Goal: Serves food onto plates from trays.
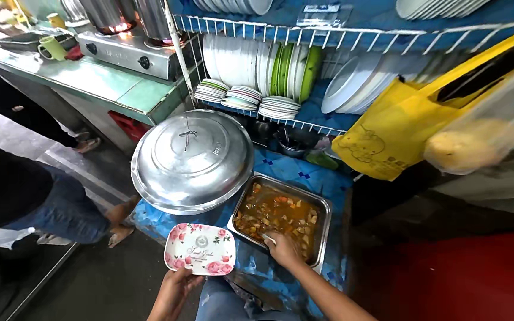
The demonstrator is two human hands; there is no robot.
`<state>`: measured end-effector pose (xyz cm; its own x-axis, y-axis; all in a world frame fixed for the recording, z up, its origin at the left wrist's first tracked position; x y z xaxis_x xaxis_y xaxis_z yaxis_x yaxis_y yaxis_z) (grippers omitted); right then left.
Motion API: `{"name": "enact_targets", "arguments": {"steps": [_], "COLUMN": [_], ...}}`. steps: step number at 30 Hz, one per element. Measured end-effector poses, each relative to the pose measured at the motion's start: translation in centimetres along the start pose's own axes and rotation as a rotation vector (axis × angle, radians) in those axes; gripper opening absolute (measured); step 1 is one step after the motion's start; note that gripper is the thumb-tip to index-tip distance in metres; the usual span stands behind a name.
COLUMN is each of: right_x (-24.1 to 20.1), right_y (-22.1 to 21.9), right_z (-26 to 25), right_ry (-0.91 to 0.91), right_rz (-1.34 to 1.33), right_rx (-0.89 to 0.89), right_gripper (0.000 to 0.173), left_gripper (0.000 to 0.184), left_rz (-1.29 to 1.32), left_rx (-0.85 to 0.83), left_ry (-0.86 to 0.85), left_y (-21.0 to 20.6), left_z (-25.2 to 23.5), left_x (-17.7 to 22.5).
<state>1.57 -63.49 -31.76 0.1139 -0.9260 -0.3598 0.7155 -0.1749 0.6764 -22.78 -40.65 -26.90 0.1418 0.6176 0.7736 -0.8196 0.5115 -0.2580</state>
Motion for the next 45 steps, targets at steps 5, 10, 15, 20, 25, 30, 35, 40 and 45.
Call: {"name": "enact_targets", "arguments": {"steps": [5,10,15,20,25,30,35,40,45], "right_x": [1.3,2.1,2.7,2.3,1.5,0.5,1.3,4.1,7.1], "right_y": [-0.4,0.4,3.3,6.8,6.9,6.9,8.2,11.0,14.9], "right_z": [-0.6,0.2,2.0,5.8,9.3,12.5,12.6,10.6,7.0], "right_ry": [-0.022,-0.028,0.009,0.082,0.225,0.474,0.497,0.262,-0.167], "right_rz": [-0.108,-0.161,-0.250,-0.211,-0.057,0.193,0.032,-0.262,0.196], "right_rx": [0.002,0.032,0.121,0.223,0.343,0.879,0.797,0.498,0.483], "right_gripper": [0.035,0.034,0.034,0.035,0.036,0.035,0.031,0.031,0.034], "left_gripper": [0.021,0.021,0.023,0.027,0.028,0.027,0.034,0.033,0.031], "left_rz": [0.014,0.070,0.081,0.142,0.282,0.363,0.438,0.466,0.501], "left_rx": [-0.055,-0.109,-0.192,-0.260,-0.351,-0.413,-0.482,-0.412,-0.385], "left_ry": [0.032,0.127,0.164,0.211,0.278,0.296,0.289,0.253,0.218], "left_y": [-1.0,-2.0,-3.3,-5.8,-10.1,-11.9,-10.8,-9.8,-9.0], "left_z": [-0.1,-0.8,-1.4,-2.2,-2.3,-1.3,-1.0,-1.4,-1.8], "left_x": [-0.4,-1.8,-3.0,-5.1,-7.4,-7.6,-7.1,-7.1,-6.9]}}
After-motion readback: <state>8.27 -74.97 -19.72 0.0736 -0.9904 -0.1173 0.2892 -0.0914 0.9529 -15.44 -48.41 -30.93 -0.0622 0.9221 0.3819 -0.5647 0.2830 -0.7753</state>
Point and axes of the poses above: each hand's wrist, its own z-axis away from the middle knuckle, its own y-axis out of the back of the hand, x = y × z, the point moved 8 cm from there along -z, towards the middle knuckle, and after that the axes turned 7 degrees about -y, right-handed, at the moved point
